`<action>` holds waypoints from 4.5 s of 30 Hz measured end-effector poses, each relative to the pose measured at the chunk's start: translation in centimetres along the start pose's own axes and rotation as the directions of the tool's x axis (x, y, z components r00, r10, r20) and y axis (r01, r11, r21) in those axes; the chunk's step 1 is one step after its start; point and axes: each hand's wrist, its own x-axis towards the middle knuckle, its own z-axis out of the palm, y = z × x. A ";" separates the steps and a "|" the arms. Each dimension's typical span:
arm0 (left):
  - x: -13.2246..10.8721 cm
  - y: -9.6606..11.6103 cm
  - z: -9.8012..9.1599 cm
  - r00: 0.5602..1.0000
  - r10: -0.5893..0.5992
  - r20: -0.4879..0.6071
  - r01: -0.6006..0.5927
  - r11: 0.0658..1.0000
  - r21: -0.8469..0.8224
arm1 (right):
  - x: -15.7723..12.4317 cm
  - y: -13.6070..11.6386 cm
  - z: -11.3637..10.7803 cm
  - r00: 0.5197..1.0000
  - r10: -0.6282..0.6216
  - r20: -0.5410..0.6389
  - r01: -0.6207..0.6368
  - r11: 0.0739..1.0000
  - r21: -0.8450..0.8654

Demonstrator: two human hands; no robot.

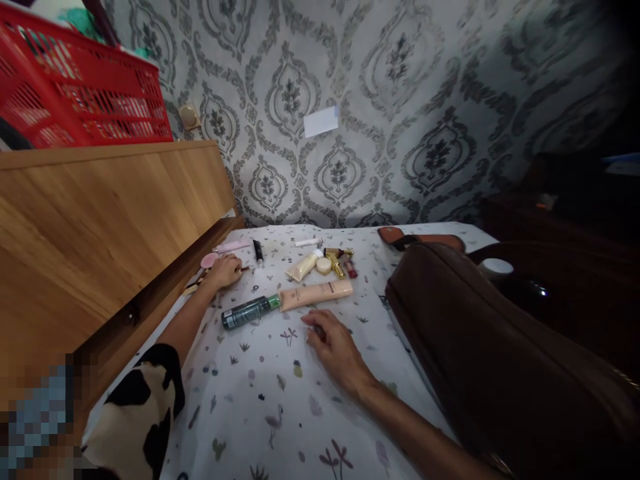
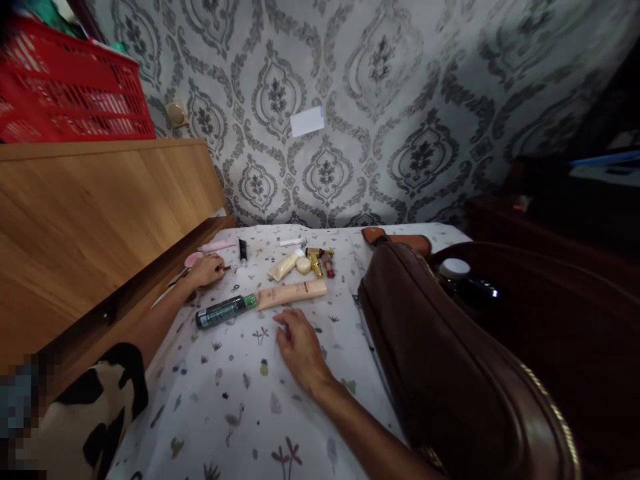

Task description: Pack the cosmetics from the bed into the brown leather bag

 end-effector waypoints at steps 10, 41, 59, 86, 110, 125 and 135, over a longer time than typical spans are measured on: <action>4.0 -2.5 0.0 0.944 -0.306 -0.125 0.299 0.952 -0.068 | -0.1 -0.2 -0.1 1.000 0.027 0.011 -0.027 1.000 0.000; 2.4 2.1 -0.8 1.000 -0.017 -0.022 0.017 1.000 -0.004 | -0.2 -0.6 -0.2 0.997 0.043 0.062 -0.043 0.999 0.002; -17.0 13.1 -4.5 0.965 0.208 0.161 -0.178 0.967 -0.183 | 1.0 -1.2 -0.4 0.855 0.496 0.149 -0.490 0.680 0.546; 2.4 12.9 -1.6 0.971 -0.192 0.144 0.221 0.950 -0.222 | 0.9 -0.3 0.2 0.912 0.393 0.115 -0.371 0.673 0.639; 1.6 12.5 -2.3 0.994 0.011 0.112 0.028 0.942 -0.334 | 1.0 0.4 0.8 0.921 0.378 0.093 -0.351 0.703 0.619; -18.1 12.1 -5.4 0.935 0.186 0.303 -0.087 0.946 -0.312 | 1.0 -0.2 0.1 0.934 0.342 0.100 -0.349 0.822 0.451; -11.0 15.0 -5.3 0.897 0.423 0.129 -0.354 0.861 -0.365 | -0.7 -3.2 -0.5 0.946 -0.206 0.251 0.173 0.974 0.144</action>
